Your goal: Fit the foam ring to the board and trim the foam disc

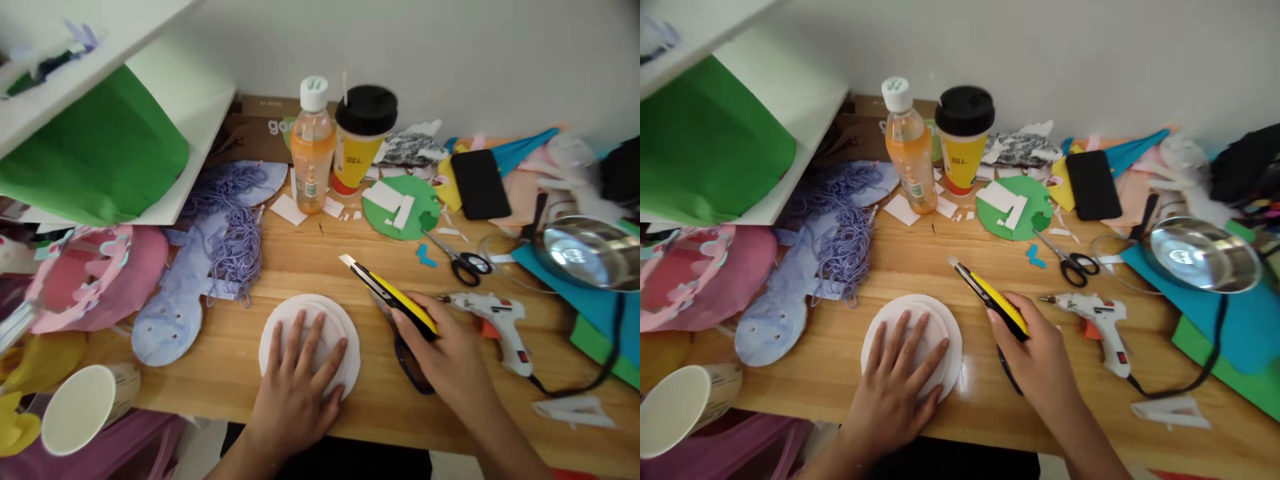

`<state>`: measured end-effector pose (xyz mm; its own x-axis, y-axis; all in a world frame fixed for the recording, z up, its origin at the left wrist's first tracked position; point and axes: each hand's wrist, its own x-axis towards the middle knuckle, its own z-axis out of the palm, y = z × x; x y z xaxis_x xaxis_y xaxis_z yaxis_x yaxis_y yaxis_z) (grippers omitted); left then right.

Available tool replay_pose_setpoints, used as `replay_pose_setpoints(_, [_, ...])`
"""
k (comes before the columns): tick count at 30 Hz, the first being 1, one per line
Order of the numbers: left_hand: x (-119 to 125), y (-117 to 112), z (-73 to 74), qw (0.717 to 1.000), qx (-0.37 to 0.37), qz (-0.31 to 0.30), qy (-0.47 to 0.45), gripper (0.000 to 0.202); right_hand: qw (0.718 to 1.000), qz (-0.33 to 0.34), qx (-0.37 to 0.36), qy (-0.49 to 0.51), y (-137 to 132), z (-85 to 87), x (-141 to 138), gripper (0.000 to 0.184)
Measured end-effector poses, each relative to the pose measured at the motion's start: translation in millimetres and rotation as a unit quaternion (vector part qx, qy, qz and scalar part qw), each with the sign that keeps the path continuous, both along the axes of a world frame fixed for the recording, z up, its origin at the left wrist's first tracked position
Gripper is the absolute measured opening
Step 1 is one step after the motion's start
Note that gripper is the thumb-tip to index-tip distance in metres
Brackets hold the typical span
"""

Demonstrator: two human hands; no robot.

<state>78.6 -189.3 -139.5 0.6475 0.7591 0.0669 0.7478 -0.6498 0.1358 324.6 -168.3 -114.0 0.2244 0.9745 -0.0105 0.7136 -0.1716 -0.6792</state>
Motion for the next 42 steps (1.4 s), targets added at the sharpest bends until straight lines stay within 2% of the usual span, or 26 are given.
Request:
replay_pose_setpoints(1, [0, 0, -0.4, 1.000, 0.011, 0.000, -0.002, 0.072, 0.999, 0.014, 0.022, -0.032, 7, -4.0, -6, 0.030])
replay_pose_setpoints(3, [1, -1, -2.4, 0.999, 0.036, 0.004, -0.008, 0.072, 0.985, 0.091, 0.060, -0.131, 21, -13.0, -21, 0.041])
replay_pose_setpoints(6, [2, -2, -6.4, 0.998, 0.068, 0.010, -0.016, 0.070, 0.950, 0.150, 0.055, -0.269, 38, -24.1, -45, 0.053])
replay_pose_setpoints(9, [2, -4, -8.7, 0.996, 0.084, 0.009, -0.012, 0.067, 0.934, 0.189, 0.061, -0.298, 41, -24.3, -57, 0.048])
replay_pose_setpoints(11, [1, -6, -9.2, 0.996, 0.085, 0.006, -0.008, 0.065, 0.931, 0.214, 0.074, -0.285, 39, -17.7, -54, 0.043])
replay_pose_setpoints(13, [1, -8, -9.4, 0.996, 0.084, 0.006, -0.010, 0.062, 0.935, 0.206, 0.088, -0.275, 36, -6.8, -40, 0.042])
replay_pose_setpoints(16, [0, -10, -9.8, 0.997, 0.080, 0.011, -0.019, 0.060, 0.948, 0.131, 0.101, -0.273, 33, 18.7, 0, 0.040])
replay_pose_setpoints(18, [-1, -9, -9.5, 0.997, 0.076, 0.014, -0.023, 0.059, 0.955, 0.074, 0.115, -0.263, 27, 43.7, 30, 0.035])
replay_pose_setpoints(20, [-5, -6, -8.7, 0.997, 0.071, 0.009, -0.025, 0.060, 0.963, 0.015, 0.165, -0.212, 15, 73.9, 54, 0.031])
replay_pose_setpoints(23, [-12, 0, -7.6, 0.997, 0.068, -0.012, -0.027, 0.058, 0.966, -0.033, 0.223, -0.128, -16, 112.9, 57, 0.030])
replay_pose_setpoints(25, [-17, 3, -8.2, 0.997, 0.068, -0.018, -0.028, 0.053, 0.971, -0.013, 0.231, -0.065, -45, 119.9, 33, 0.030])
replay_pose_setpoints(26, [-19, 3, -9.1, 0.997, 0.068, -0.017, -0.028, 0.051, 0.972, 0.006, 0.231, -0.036, -61, 115.1, 14, 0.029])
replay_pose_setpoints(28, [-21, 3, -12.5, 0.997, 0.070, -0.012, -0.027, 0.049, 0.969, 0.092, 0.230, 0.006, -94, 88.9, -31, 0.025])
replay_pose_setpoints(31, [-23, 2, -18.7, 0.996, 0.087, -0.018, -0.020, 0.049, 0.938, 0.242, 0.249, 0.006, -130, 25.6, -92, 0.041])
replay_pose_setpoints(32, [-23, 1, -20.3, 0.995, 0.096, -0.023, -0.018, 0.050, 0.931, 0.253, 0.264, -0.010, -135, 4.5, -106, 0.049])
replay_pose_setpoints(33, [-23, 0, -21.5, 0.994, 0.102, -0.026, -0.017, 0.051, 0.930, 0.234, 0.284, -0.023, -135, -14.1, -115, 0.053])
replay_pose_setpoints(34, [-23, -1, -22.1, 0.994, 0.105, -0.027, -0.017, 0.052, 0.930, 0.204, 0.302, -0.038, -132, -29.3, -120, 0.055])
replay_pose_setpoints(36, [-23, -2, -22.2, 0.995, 0.098, -0.024, -0.025, 0.052, 0.932, 0.162, 0.315, -0.073, -120, -49.1, -119, 0.052])
replay_pose_setpoints(39, [-23, -4, -21.3, 0.996, 0.079, -0.015, -0.045, 0.049, 0.937, 0.169, 0.293, -0.086, -104, -60.6, -106, 0.047])
replay_pose_setpoints(42, [-22, -3, -22.1, 0.996, 0.072, -0.014, -0.053, 0.047, 0.944, 0.180, 0.267, -0.071, -100, -67.0, -96, 0.047])
